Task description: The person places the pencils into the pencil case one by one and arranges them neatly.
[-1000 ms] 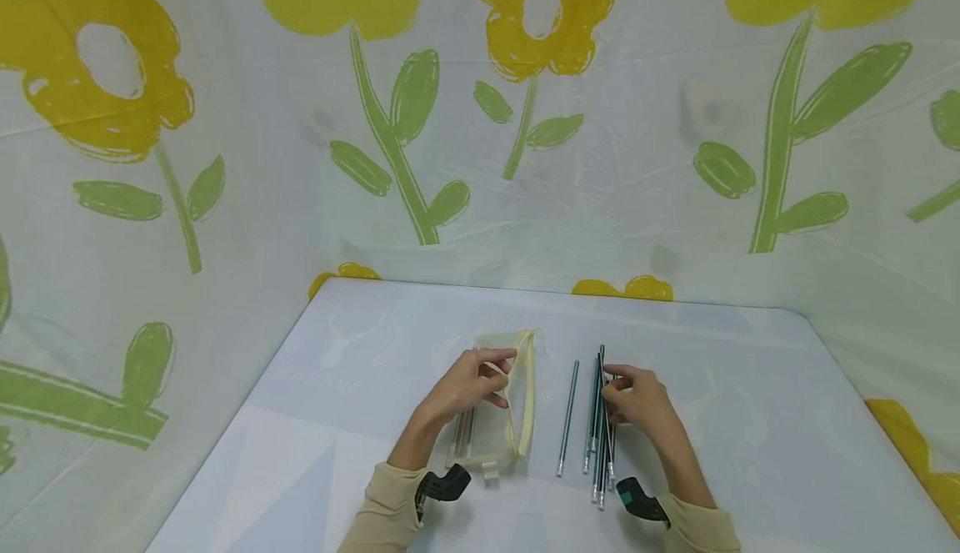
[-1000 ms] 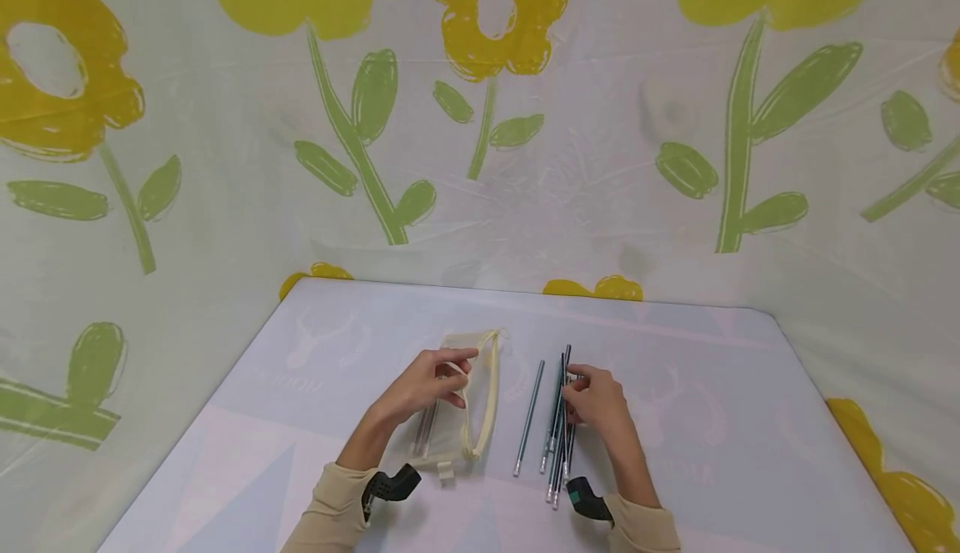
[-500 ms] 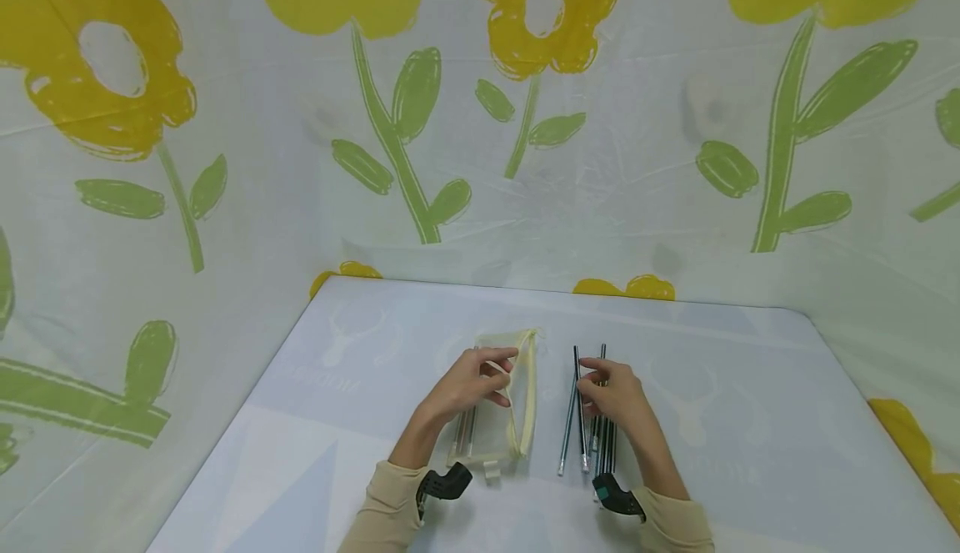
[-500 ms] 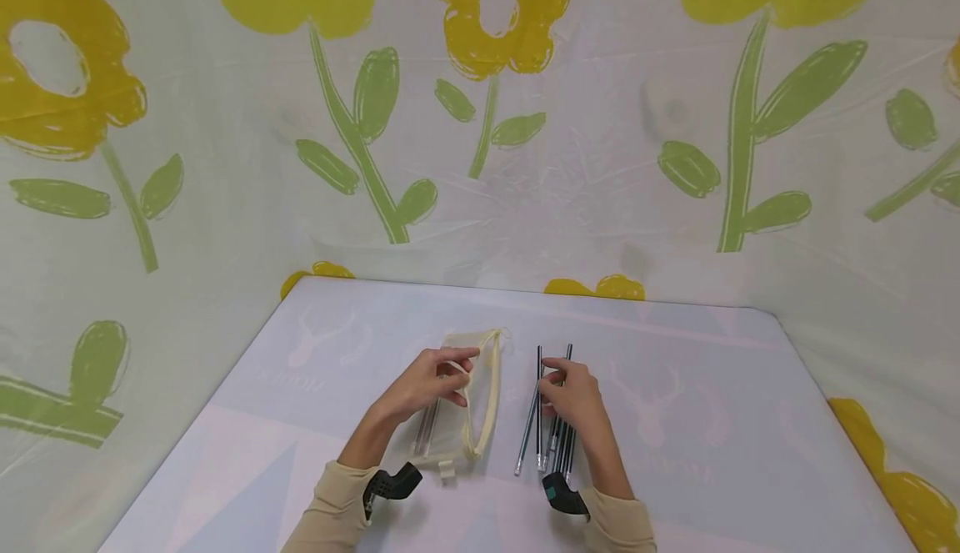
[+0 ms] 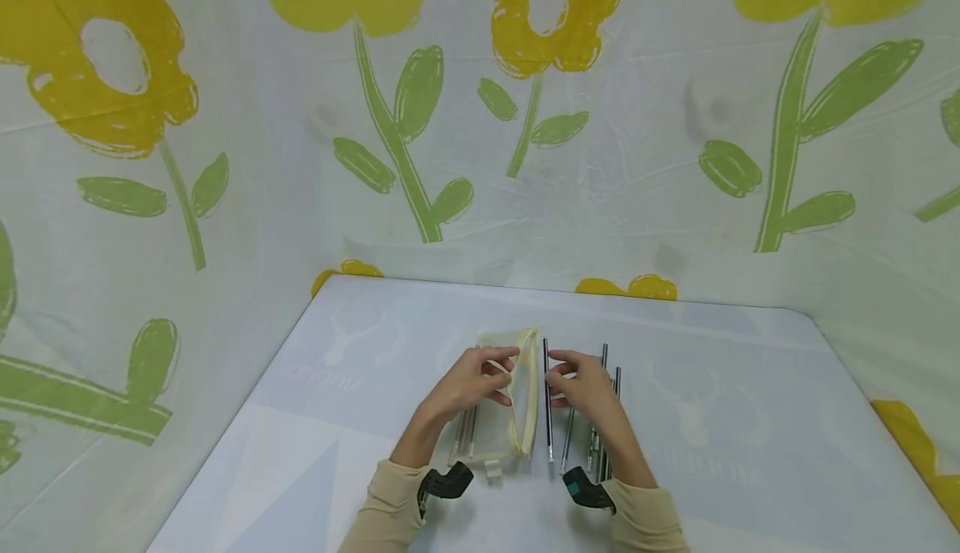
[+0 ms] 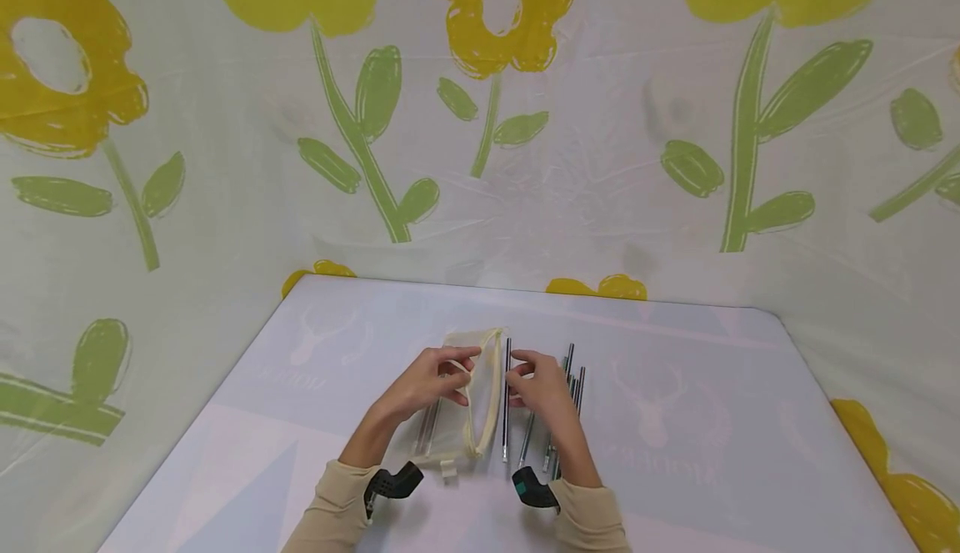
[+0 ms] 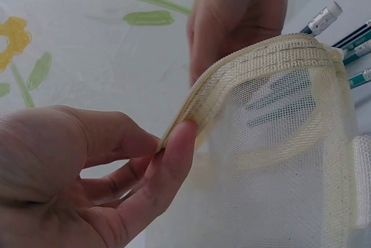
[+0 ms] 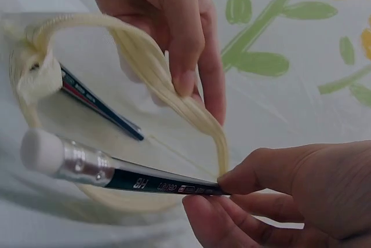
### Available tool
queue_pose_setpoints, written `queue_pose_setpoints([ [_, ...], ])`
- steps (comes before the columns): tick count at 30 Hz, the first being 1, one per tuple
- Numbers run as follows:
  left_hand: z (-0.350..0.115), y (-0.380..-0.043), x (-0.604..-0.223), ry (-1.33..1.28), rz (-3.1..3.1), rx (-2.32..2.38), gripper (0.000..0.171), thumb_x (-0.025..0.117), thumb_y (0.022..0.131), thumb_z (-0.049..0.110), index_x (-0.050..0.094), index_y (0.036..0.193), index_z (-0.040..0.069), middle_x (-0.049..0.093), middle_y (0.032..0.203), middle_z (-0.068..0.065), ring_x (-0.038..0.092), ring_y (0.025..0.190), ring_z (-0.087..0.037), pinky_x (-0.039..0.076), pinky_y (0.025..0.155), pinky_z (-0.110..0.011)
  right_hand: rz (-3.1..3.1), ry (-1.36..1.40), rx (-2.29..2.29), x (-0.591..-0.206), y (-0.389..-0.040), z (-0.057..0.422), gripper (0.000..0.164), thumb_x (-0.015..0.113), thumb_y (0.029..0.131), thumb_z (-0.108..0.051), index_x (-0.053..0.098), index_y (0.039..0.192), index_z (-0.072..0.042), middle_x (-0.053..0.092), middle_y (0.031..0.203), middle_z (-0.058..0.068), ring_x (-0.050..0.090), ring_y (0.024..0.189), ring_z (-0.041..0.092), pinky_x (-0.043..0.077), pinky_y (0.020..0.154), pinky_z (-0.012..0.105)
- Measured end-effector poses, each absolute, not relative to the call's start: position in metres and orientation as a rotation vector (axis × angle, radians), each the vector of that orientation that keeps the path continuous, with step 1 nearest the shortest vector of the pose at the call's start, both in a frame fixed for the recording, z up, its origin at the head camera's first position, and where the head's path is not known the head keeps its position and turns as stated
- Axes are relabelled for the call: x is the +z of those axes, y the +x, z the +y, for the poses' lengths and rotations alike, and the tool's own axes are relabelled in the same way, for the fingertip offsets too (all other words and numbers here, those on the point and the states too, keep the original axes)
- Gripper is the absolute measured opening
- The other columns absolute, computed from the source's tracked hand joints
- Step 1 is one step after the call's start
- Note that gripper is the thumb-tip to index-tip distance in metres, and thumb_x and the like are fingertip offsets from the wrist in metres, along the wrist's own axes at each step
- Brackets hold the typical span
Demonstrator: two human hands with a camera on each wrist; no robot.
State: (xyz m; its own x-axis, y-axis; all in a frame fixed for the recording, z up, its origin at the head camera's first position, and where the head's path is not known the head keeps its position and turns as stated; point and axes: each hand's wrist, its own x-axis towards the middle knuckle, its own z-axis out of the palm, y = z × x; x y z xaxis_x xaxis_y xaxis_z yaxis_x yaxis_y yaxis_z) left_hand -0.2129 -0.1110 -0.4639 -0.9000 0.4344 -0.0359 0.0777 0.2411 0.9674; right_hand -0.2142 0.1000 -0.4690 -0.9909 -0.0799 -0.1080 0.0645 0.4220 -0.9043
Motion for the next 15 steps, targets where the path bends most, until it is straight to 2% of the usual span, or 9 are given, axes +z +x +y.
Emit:
queue_pose_setpoints([
  [15,-0.113,-0.214,-0.464,0.481,2.202,1.712,0.047,0.051,0.096,0.002,0.049,0.143,0.002,0.055,0.119,-0.027,0.068,0.081,-0.023,0.065,0.074,-0.047,2.47,-0.018,-1.692,-0.468,-0.219,0.076,0.045,0.06,0.086,-0.003,0.061,0.131,0.0,0.068,0.101,0.018,0.07,0.069,0.016,0.065,0.058,0.031],
])
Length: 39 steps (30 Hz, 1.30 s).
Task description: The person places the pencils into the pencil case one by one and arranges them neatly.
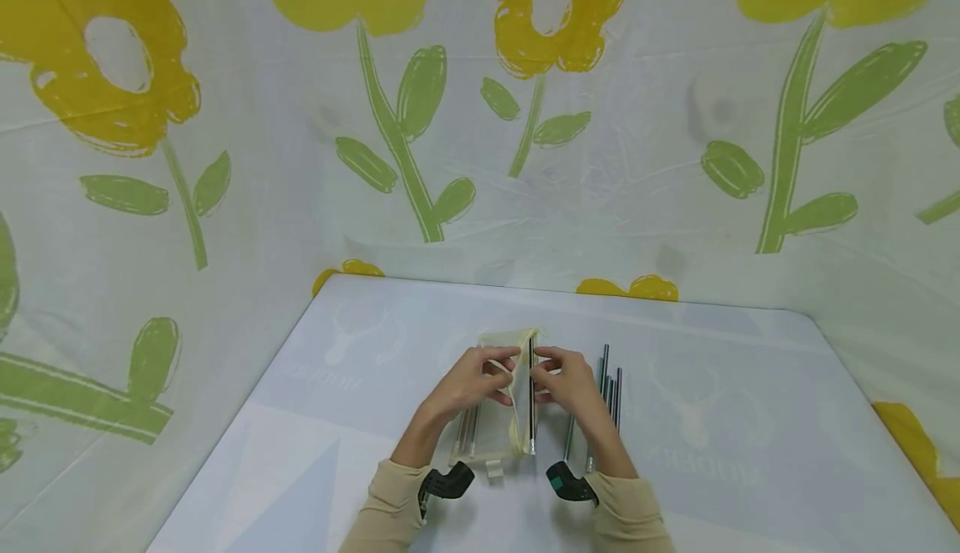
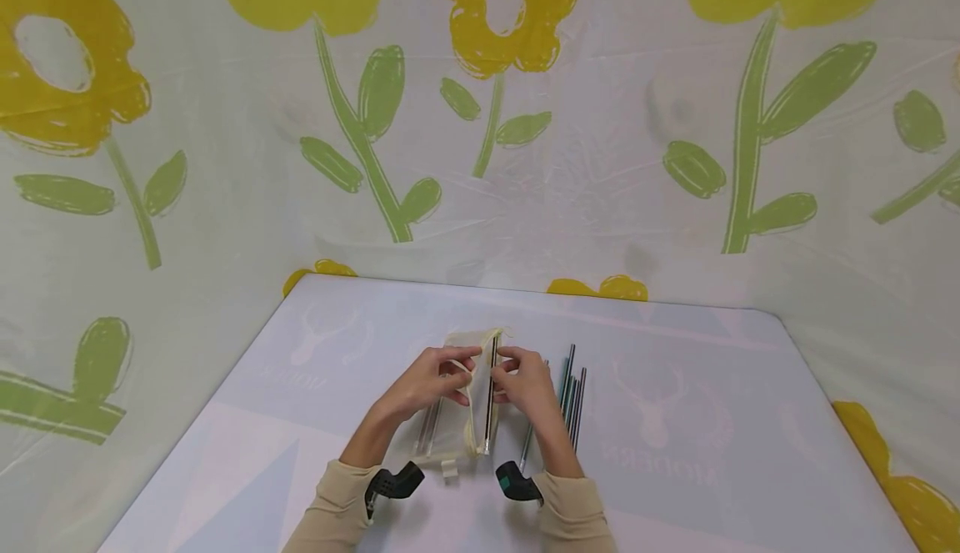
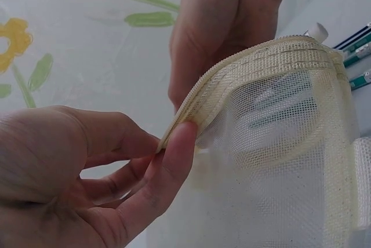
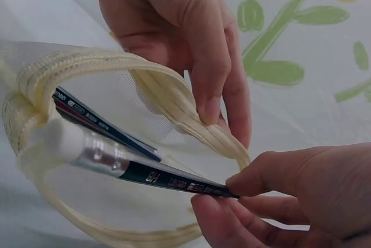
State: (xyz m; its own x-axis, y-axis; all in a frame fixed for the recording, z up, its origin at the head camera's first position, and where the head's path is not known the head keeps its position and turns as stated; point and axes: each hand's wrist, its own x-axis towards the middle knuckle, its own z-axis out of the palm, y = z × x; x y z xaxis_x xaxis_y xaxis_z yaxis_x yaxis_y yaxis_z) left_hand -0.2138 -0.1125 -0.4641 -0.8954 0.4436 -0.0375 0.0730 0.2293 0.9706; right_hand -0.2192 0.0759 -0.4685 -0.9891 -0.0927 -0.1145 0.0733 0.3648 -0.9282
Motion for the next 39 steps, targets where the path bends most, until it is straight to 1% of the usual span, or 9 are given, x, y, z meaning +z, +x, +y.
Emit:
queue_pose_setpoints([
  [7,-0.1114,-0.2132,-0.4619,0.482,2.195,1.72,0.047,0.051,0.096,0.002,0.05,0.143,0.001,0.057,0.117,-0.023,0.068,0.082,-0.02,0.065,0.075,-0.048,2.461,-0.007,-1.714,-0.4664,-0.2219,0.072,0.045,0.06,0.086,-0.003,0.059,0.131,0.003,0.068,0.103,0.021,0.07,0.068,0.017,0.065,0.057,0.031],
  [11,-0.1111,-0.2127,-0.4613,0.48,2.195,1.722,0.047,0.051,0.096,0.001,0.05,0.143,0.002,0.057,0.117,-0.022,0.067,0.085,-0.021,0.066,0.074,-0.046,2.458,-0.003,-1.714,-0.4651,-0.2221,0.0704,0.045,0.06,0.087,-0.003,0.059,0.131,0.002,0.068,0.103,0.021,0.07,0.068,0.017,0.065,0.057,0.031],
  [14,-0.1109,-0.213,-0.4615,0.481,2.193,1.724,0.047,0.051,0.095,0.001,0.05,0.143,0.001,0.057,0.116,-0.021,0.067,0.085,-0.022,0.066,0.073,-0.044,2.46,-0.009,-1.717,-0.4644,-0.2223,0.0697,0.044,0.061,0.087,-0.004,0.059,0.131,0.003,0.068,0.104,0.023,0.07,0.068,0.017,0.065,0.057,0.031],
  [18,-0.111,-0.2133,-0.4618,0.482,2.193,1.723,0.048,0.05,0.095,0.0,0.049,0.143,0.001,0.056,0.115,-0.02,0.067,0.084,-0.021,0.066,0.073,-0.043,2.462,-0.026,-1.717,-0.4642,-0.2222,0.0694,0.044,0.06,0.088,-0.004,0.058,0.132,0.006,0.066,0.106,0.025,0.07,0.068,0.017,0.065,0.057,0.03],
  [20,-0.1113,-0.2133,-0.4619,0.482,2.197,1.719,0.047,0.05,0.095,0.001,0.05,0.143,0.001,0.057,0.115,-0.02,0.067,0.082,-0.021,0.066,0.073,-0.044,2.451,-0.018,-1.725,-0.4644,-0.2223,0.0693,0.044,0.06,0.089,-0.004,0.058,0.132,0.005,0.066,0.106,0.025,0.07,0.069,0.017,0.065,0.057,0.031],
  [25,-0.1121,-0.2132,-0.4625,0.496,2.193,1.717,0.047,0.05,0.096,0.002,0.049,0.143,0.0,0.056,0.116,-0.022,0.068,0.081,-0.022,0.066,0.072,-0.043,2.426,-0.006,-1.744,-0.4643,-0.2215,0.0689,0.043,0.062,0.09,-0.005,0.058,0.132,0.004,0.066,0.11,0.026,0.072,0.071,0.021,0.065,0.059,0.032],
  [29,-0.1121,-0.2127,-0.4621,0.502,2.197,1.716,0.047,0.05,0.096,0.002,0.049,0.143,0.0,0.056,0.118,-0.023,0.068,0.084,-0.023,0.066,0.073,-0.043,2.434,-0.009,-1.728,-0.4649,-0.2212,0.0691,0.043,0.063,0.091,-0.006,0.058,0.132,0.004,0.065,0.113,0.027,0.073,0.072,0.023,0.065,0.059,0.032],
  [36,-0.1123,-0.2129,-0.4623,0.505,2.207,1.713,0.047,0.05,0.096,0.003,0.05,0.143,0.001,0.056,0.118,-0.025,0.067,0.084,-0.021,0.066,0.072,-0.043,2.463,-0.005,-1.679,-0.4648,-0.22,0.0719,0.042,0.065,0.092,-0.012,0.059,0.131,0.002,0.066,0.109,0.024,0.071,0.07,0.022,0.065,0.058,0.031],
  [39,-0.1124,-0.2131,-0.4626,0.51,2.208,1.715,0.047,0.05,0.096,0.002,0.049,0.143,0.0,0.055,0.118,-0.026,0.067,0.085,-0.023,0.066,0.071,-0.042,2.466,-0.009,-1.665,-0.4661,-0.2188,0.0745,0.043,0.066,0.093,-0.014,0.059,0.132,0.003,0.067,0.106,0.023,0.069,0.068,0.02,0.065,0.057,0.032],
])
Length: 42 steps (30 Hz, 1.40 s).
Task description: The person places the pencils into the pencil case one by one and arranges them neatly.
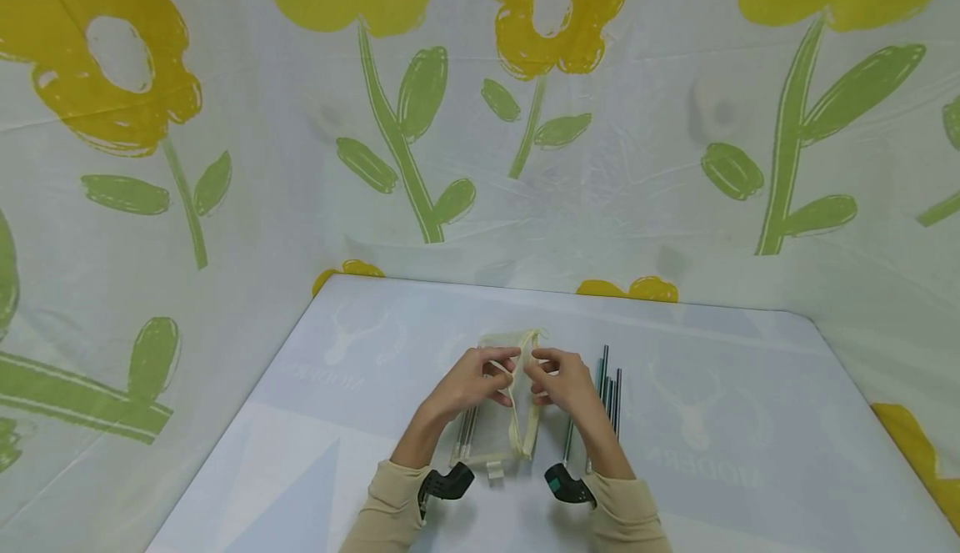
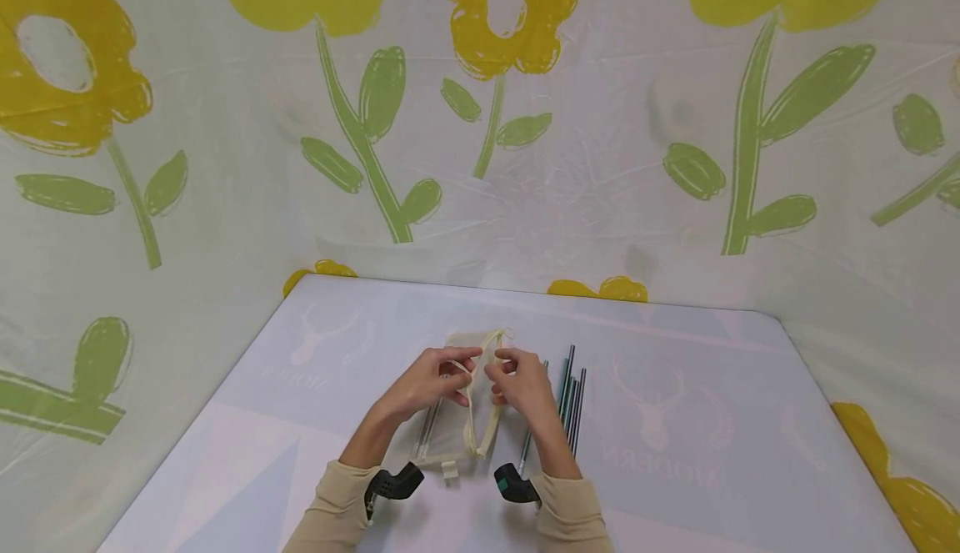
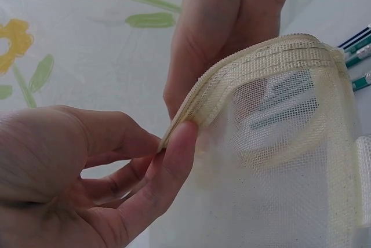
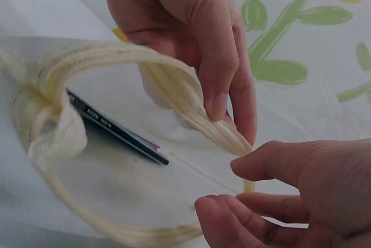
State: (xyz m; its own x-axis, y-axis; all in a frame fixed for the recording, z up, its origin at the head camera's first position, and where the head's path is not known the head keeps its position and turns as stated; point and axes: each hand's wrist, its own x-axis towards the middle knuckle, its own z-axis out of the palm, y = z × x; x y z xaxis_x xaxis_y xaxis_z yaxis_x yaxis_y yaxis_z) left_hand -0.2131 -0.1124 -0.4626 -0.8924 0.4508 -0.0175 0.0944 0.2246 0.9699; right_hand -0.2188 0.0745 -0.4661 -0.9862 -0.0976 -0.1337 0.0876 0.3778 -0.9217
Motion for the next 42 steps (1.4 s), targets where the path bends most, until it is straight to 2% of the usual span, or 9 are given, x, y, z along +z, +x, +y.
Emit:
queue_pose_setpoints([
  [12,-0.112,-0.213,-0.462,0.509,2.186,1.744,0.047,0.05,0.095,0.0,0.048,0.142,-0.003,0.053,0.119,-0.03,0.063,0.098,-0.04,0.066,0.07,-0.038,2.555,0.022,-1.556,-0.473,-0.208,0.097,0.047,0.068,0.091,-0.016,0.058,0.133,0.001,0.069,0.102,0.018,0.07,0.07,0.02,0.064,0.056,0.029],
  [19,-0.111,-0.212,-0.463,0.513,2.173,1.752,0.048,0.05,0.095,0.0,0.048,0.143,-0.004,0.053,0.117,-0.028,0.063,0.097,-0.037,0.066,0.069,-0.036,2.61,0.035,-1.491,-0.48,-0.204,0.111,0.048,0.069,0.09,-0.018,0.058,0.133,0.0,0.068,0.096,0.014,0.067,0.067,0.016,0.064,0.056,0.029],
  [29,-0.111,-0.213,-0.464,0.521,2.187,1.741,0.047,0.05,0.095,0.0,0.048,0.142,-0.003,0.053,0.119,-0.03,0.065,0.091,-0.027,0.066,0.07,-0.037,2.667,0.045,-1.424,-0.48,-0.203,0.122,0.052,0.069,0.09,-0.019,0.055,0.135,0.002,0.068,0.102,0.018,0.066,0.065,0.014,0.064,0.057,0.027],
  [36,-0.111,-0.213,-0.464,0.512,2.187,1.737,0.048,0.05,0.095,0.0,0.048,0.143,-0.002,0.053,0.119,-0.029,0.064,0.097,-0.04,0.066,0.07,-0.037,2.746,0.093,-1.313,-0.479,-0.201,0.124,0.056,0.07,0.089,-0.02,0.053,0.138,0.001,0.067,0.105,0.019,0.067,0.06,0.013,0.062,0.056,0.026],
  [42,-0.111,-0.212,-0.463,0.507,2.19,1.731,0.048,0.049,0.095,0.001,0.047,0.143,-0.002,0.054,0.119,-0.028,0.064,0.096,-0.04,0.066,0.071,-0.039,2.836,0.16,-1.145,-0.48,-0.2,0.118,0.062,0.075,0.085,-0.021,0.052,0.137,0.003,0.066,0.099,0.016,0.063,0.058,0.011,0.055,0.051,0.022],
])
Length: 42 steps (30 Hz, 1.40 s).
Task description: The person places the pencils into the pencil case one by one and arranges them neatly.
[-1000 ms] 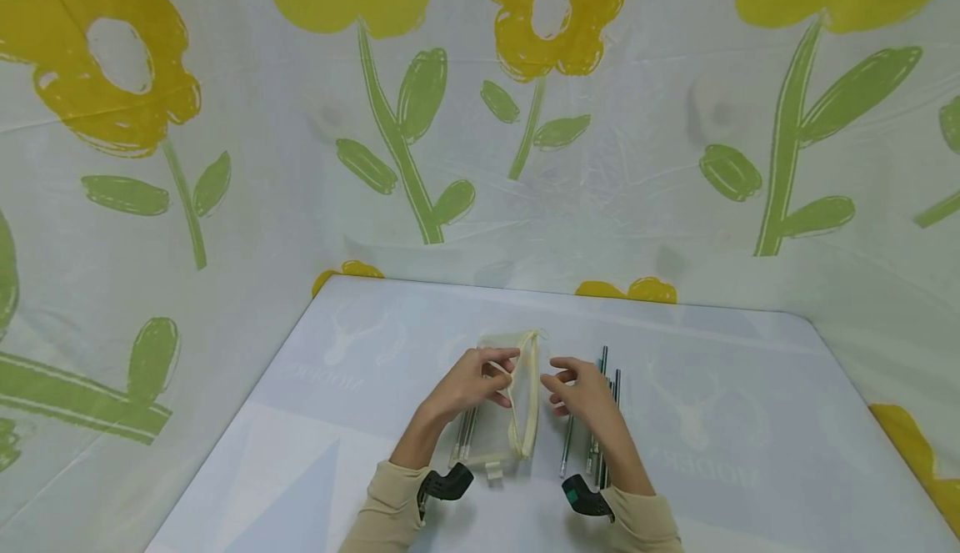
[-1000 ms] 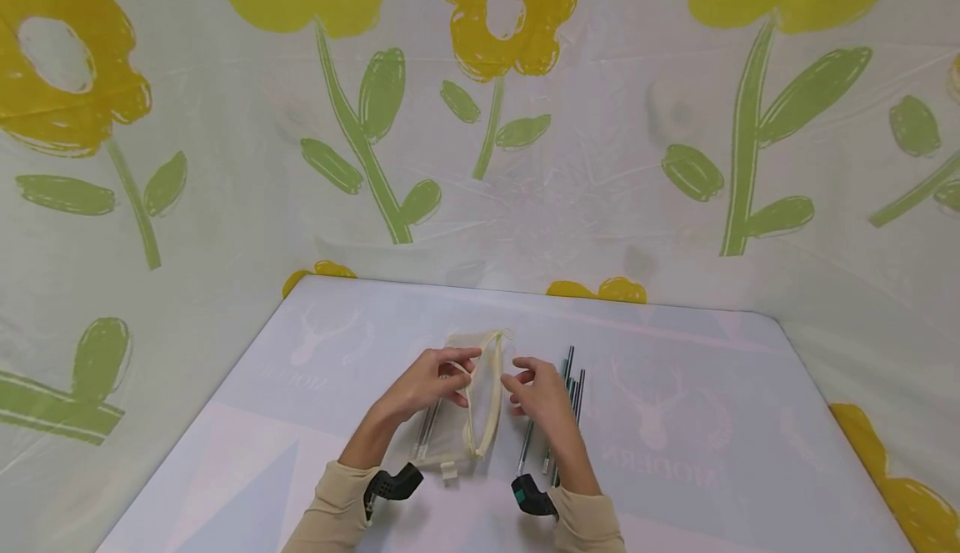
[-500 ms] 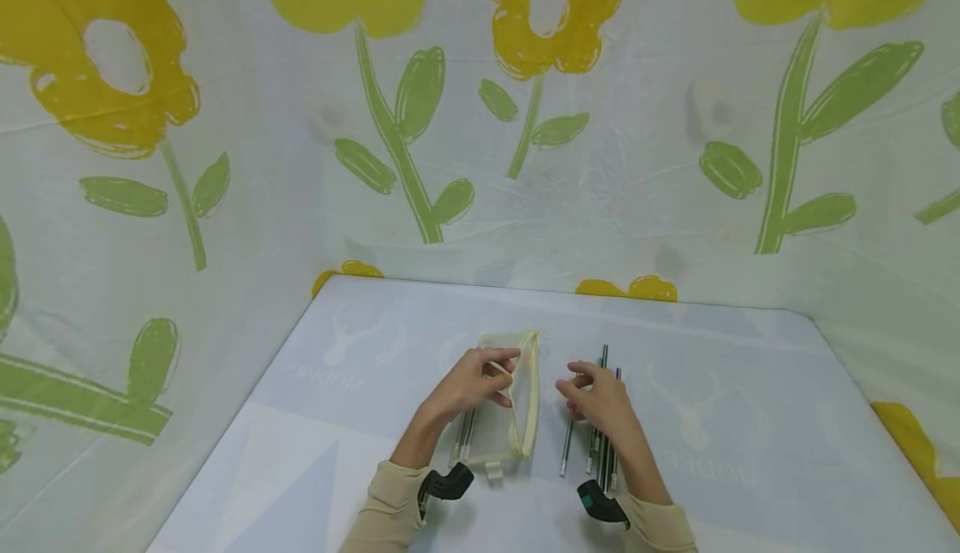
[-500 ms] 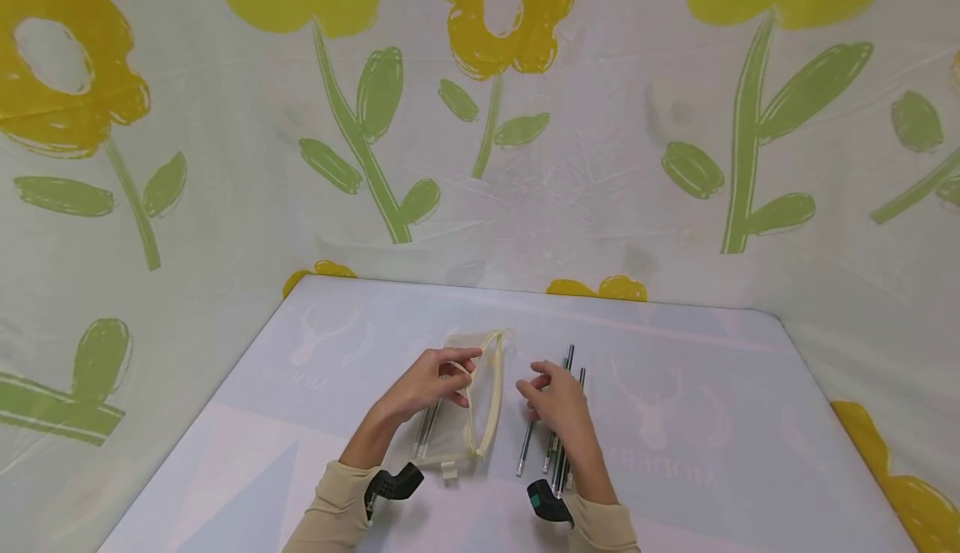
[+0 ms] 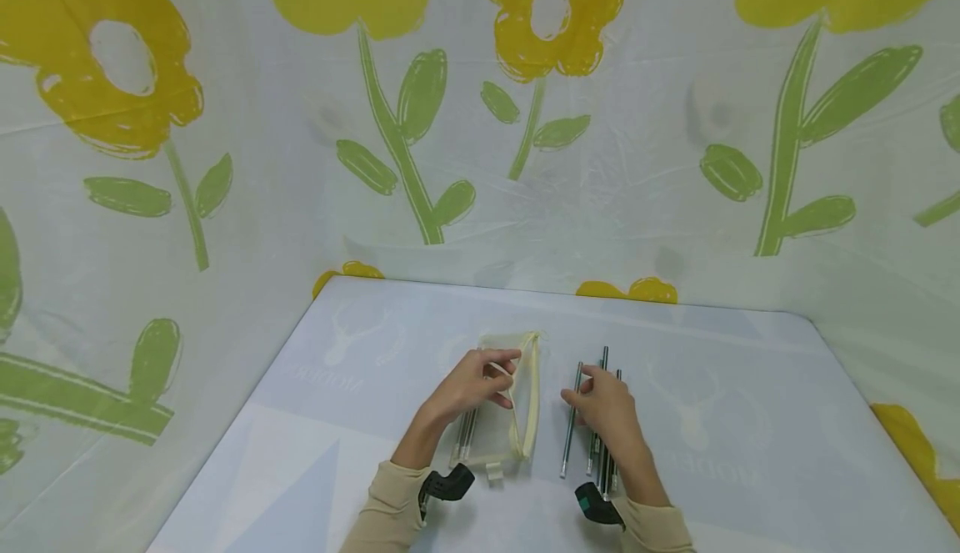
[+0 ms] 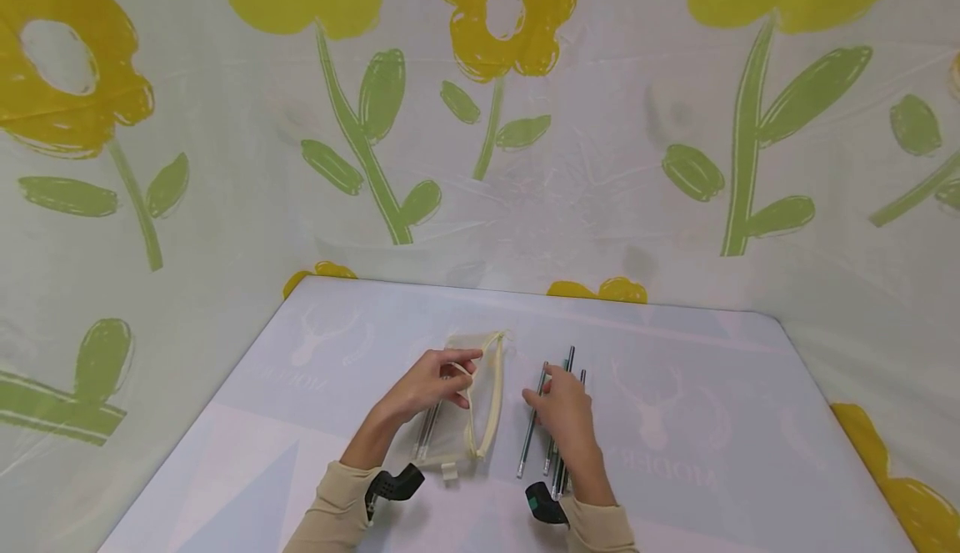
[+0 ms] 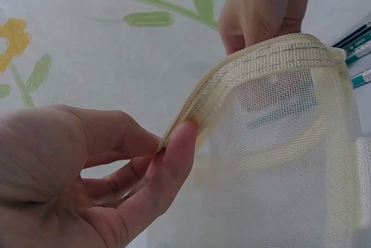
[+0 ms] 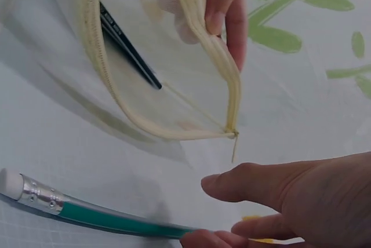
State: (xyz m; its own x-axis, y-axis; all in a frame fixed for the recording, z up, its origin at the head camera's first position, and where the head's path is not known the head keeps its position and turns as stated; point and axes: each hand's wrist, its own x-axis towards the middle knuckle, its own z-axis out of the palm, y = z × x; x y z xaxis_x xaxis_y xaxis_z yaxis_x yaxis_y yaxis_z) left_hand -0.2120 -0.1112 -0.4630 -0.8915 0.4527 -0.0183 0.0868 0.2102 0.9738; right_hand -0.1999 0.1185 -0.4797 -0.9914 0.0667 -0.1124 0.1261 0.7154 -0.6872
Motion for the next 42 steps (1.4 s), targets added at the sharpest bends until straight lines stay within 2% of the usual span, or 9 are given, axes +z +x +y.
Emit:
queue_pose_setpoints([
  [4,-0.111,-0.2113,-0.4622,0.509,2.195,1.726,0.048,0.049,0.095,0.001,0.047,0.143,-0.002,0.054,0.119,-0.028,0.065,0.094,-0.038,0.066,0.071,-0.039,2.886,0.162,-1.039,-0.4815,-0.1992,0.1151,0.062,0.077,0.082,-0.02,0.054,0.134,0.006,0.064,0.091,0.014,0.059,0.058,0.012,0.05,0.048,0.022],
  [8,-0.1112,-0.2115,-0.4626,0.514,2.201,1.725,0.048,0.049,0.095,0.001,0.048,0.143,-0.003,0.053,0.119,-0.029,0.066,0.089,-0.03,0.066,0.07,-0.04,2.922,0.139,-0.993,-0.4846,-0.1999,0.1125,0.043,0.08,0.079,-0.018,0.064,0.112,0.005,0.059,0.079,0.009,0.055,0.06,0.015,0.043,0.046,0.023],
  [12,-0.1114,-0.2114,-0.4617,0.514,2.205,1.722,0.048,0.049,0.095,0.001,0.048,0.143,-0.003,0.053,0.119,-0.03,0.066,0.084,-0.021,0.066,0.071,-0.041,2.953,0.12,-0.968,-0.4872,-0.2009,0.111,0.028,0.082,0.076,-0.016,0.062,0.088,-0.001,0.052,0.071,0.006,0.051,0.063,0.018,0.038,0.046,0.023],
  [14,-0.1114,-0.2115,-0.4614,0.515,2.205,1.721,0.048,0.049,0.095,0.001,0.048,0.143,-0.002,0.053,0.119,-0.029,0.066,0.083,-0.019,0.066,0.071,-0.041,2.972,0.106,-0.953,-0.4879,-0.2012,0.1109,0.028,0.082,0.076,-0.014,0.063,0.089,0.001,0.053,0.072,0.006,0.051,0.065,0.019,0.039,0.046,0.024],
  [19,-0.1115,-0.2115,-0.4614,0.513,2.213,1.717,0.048,0.05,0.095,0.001,0.048,0.143,-0.002,0.054,0.119,-0.028,0.068,0.081,-0.022,0.066,0.069,-0.038,2.997,0.086,-0.947,-0.488,-0.201,0.1111,0.045,0.081,0.076,-0.01,0.065,0.113,0.009,0.061,0.082,0.01,0.056,0.071,0.02,0.047,0.05,0.025],
  [28,-0.1123,-0.2104,-0.4617,0.503,2.192,1.726,0.048,0.05,0.096,0.001,0.047,0.144,-0.001,0.053,0.12,-0.028,0.066,0.089,-0.031,0.066,0.069,-0.034,3.032,-0.029,-0.958,-0.4874,-0.198,0.1124,0.039,0.076,0.076,-0.002,0.064,0.11,0.014,0.062,0.081,0.013,0.053,0.071,0.021,0.044,0.047,0.025],
  [34,-0.1121,-0.2104,-0.4618,0.505,2.189,1.73,0.048,0.05,0.096,0.001,0.046,0.144,-0.001,0.052,0.122,-0.029,0.064,0.094,-0.037,0.066,0.07,-0.035,3.009,-0.025,-0.961,-0.4868,-0.1987,0.1146,0.034,0.074,0.077,-0.003,0.064,0.107,0.01,0.06,0.079,0.009,0.051,0.07,0.019,0.042,0.047,0.024],
  [37,-0.112,-0.2105,-0.4618,0.5,2.191,1.728,0.048,0.05,0.096,0.002,0.046,0.144,-0.001,0.052,0.122,-0.029,0.065,0.093,-0.034,0.066,0.07,-0.035,3.003,-0.025,-0.943,-0.4855,-0.1998,0.116,0.034,0.074,0.077,-0.005,0.064,0.107,0.008,0.061,0.08,0.009,0.052,0.07,0.019,0.043,0.048,0.024],
  [42,-0.1125,-0.2104,-0.4613,0.5,2.194,1.714,0.049,0.05,0.097,0.002,0.045,0.145,0.0,0.052,0.122,-0.027,0.066,0.088,-0.025,0.066,0.071,-0.035,2.98,-0.017,-0.945,-0.4822,-0.2019,0.1196,0.047,0.073,0.078,-0.007,0.062,0.12,0.009,0.066,0.088,0.012,0.057,0.071,0.019,0.048,0.049,0.026],
])
